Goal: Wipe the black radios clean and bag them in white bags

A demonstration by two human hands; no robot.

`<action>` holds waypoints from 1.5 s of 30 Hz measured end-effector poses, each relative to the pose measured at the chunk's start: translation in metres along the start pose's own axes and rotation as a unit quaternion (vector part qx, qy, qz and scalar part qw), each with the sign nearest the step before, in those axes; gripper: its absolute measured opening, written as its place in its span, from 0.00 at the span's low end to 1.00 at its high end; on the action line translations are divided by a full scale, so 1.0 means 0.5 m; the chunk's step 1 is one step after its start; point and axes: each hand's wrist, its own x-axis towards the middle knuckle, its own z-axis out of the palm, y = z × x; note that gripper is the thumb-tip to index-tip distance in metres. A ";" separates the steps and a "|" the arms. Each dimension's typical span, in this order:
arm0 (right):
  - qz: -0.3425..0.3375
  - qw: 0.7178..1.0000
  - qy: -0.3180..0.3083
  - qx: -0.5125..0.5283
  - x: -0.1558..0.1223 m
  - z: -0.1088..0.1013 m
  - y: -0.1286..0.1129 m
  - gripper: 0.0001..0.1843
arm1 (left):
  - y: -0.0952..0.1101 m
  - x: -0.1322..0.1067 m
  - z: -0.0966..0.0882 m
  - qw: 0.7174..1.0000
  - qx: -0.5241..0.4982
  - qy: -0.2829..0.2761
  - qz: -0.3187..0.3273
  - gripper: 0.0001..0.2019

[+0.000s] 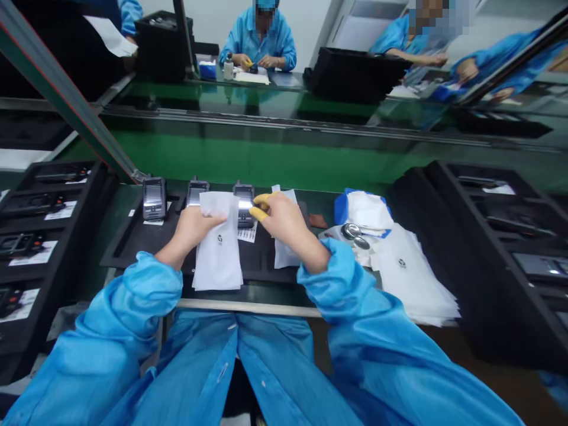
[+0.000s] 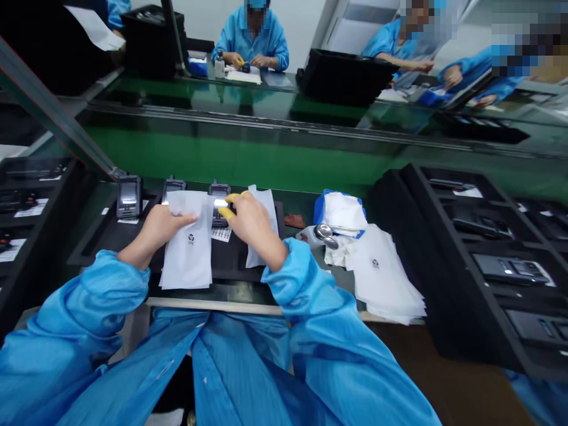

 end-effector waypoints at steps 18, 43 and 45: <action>0.175 0.982 -0.017 0.070 0.217 0.014 -0.037 0.12 | 0.032 0.034 -0.136 0.953 0.173 0.218 0.124 0.11; -0.169 0.784 0.458 0.383 0.029 -0.159 -0.037 0.05 | 0.115 -0.093 0.021 0.968 -0.201 -0.063 0.136 0.16; -0.155 0.798 0.448 0.372 0.020 -0.159 -0.039 0.05 | 0.112 -0.094 0.021 0.968 -0.192 -0.055 0.149 0.16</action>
